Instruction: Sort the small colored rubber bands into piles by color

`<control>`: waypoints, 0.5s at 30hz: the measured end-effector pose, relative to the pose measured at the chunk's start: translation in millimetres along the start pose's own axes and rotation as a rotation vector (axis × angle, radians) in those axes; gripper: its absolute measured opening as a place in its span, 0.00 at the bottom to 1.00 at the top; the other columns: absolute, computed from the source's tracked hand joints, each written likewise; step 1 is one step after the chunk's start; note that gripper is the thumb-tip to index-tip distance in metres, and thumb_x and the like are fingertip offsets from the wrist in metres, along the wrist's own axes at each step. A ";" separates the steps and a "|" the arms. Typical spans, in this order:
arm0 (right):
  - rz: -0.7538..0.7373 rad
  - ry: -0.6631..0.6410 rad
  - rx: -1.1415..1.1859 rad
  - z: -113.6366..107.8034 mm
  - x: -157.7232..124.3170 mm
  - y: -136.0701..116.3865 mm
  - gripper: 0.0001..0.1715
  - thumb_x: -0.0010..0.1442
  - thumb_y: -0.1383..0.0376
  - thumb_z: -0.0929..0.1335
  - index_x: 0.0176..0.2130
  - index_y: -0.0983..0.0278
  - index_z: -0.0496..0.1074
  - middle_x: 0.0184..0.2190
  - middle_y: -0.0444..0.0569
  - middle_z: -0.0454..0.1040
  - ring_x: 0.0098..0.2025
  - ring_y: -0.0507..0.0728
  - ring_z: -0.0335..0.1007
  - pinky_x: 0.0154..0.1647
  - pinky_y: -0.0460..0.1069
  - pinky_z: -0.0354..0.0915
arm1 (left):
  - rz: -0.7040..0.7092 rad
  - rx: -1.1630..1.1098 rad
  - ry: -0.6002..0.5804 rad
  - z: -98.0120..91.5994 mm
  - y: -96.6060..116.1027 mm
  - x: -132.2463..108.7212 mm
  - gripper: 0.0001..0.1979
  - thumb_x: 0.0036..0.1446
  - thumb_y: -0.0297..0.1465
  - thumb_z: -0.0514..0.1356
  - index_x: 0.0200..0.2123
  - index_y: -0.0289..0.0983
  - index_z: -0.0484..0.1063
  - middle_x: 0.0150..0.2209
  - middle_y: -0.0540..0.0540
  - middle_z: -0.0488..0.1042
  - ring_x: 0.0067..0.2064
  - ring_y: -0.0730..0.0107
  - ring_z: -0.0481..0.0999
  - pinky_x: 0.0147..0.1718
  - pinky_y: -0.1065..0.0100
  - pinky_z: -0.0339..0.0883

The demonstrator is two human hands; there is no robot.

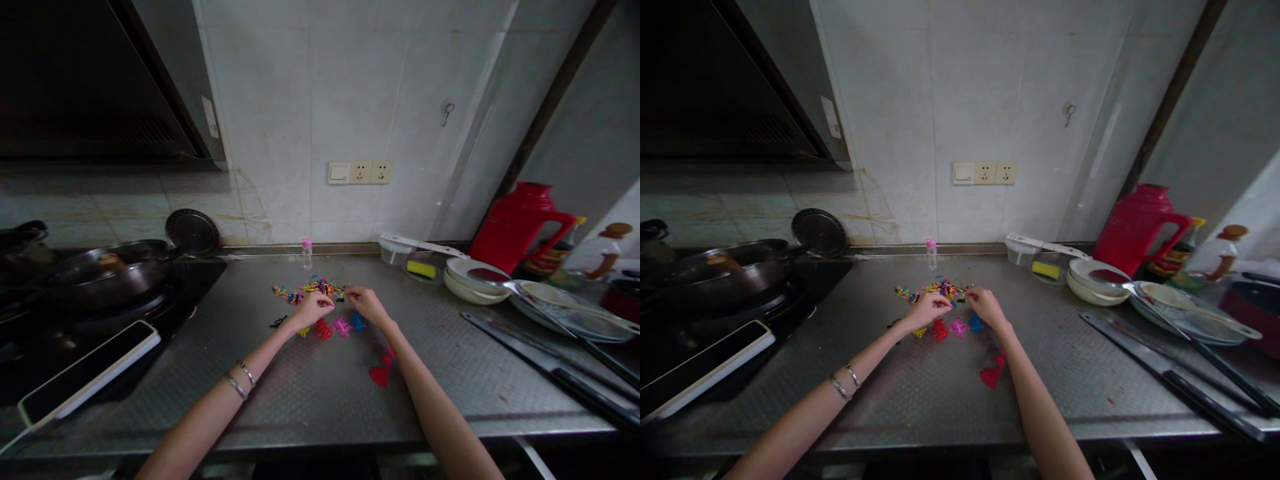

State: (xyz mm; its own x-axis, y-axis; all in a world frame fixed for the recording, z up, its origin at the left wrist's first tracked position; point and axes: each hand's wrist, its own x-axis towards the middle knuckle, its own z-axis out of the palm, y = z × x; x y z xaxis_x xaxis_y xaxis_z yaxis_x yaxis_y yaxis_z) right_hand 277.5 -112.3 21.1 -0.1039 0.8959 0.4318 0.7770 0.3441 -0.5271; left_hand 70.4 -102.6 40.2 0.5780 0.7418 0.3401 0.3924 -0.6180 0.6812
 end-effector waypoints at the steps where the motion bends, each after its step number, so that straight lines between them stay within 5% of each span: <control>1: 0.000 -0.004 -0.009 -0.5 -0.9 0.5 0.15 0.51 0.68 0.61 0.36 0.63 0.74 0.35 0.49 0.75 0.36 0.54 0.69 0.39 0.45 0.61 | 0.015 0.011 -0.027 4.9 3.9 0.5 0.10 0.49 0.31 0.56 0.30 0.33 0.75 0.28 0.46 0.74 0.29 0.73 0.69 0.31 0.74 0.60; 8: 0.044 -0.043 -0.075 -1.9 -5.7 -3.4 0.16 0.50 0.69 0.61 0.37 0.62 0.73 0.36 0.48 0.75 0.38 0.53 0.69 0.40 0.44 0.61 | 0.010 0.087 -0.182 16.8 13.8 0.8 0.09 0.45 0.28 0.56 0.30 0.33 0.75 0.27 0.48 0.73 0.27 0.75 0.67 0.28 0.75 0.57; 15: -0.043 -0.054 -0.025 7.9 -4.1 -15.3 0.15 0.50 0.70 0.62 0.37 0.64 0.73 0.36 0.49 0.74 0.39 0.53 0.68 0.43 0.46 0.60 | -0.102 0.023 -0.045 -1.0 -8.8 1.6 0.14 0.46 0.30 0.56 0.37 0.32 0.73 0.20 0.53 0.64 0.22 0.78 0.59 0.23 0.76 0.51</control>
State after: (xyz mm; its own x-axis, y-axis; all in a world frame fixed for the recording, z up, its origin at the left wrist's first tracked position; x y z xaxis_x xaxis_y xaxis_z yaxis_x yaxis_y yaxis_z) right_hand 261.1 -119.0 21.6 -0.1707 0.8946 0.4130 0.7862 0.3763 -0.4901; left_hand 67.1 -95.7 35.4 0.5655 0.7892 0.2395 0.4670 -0.5457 0.6958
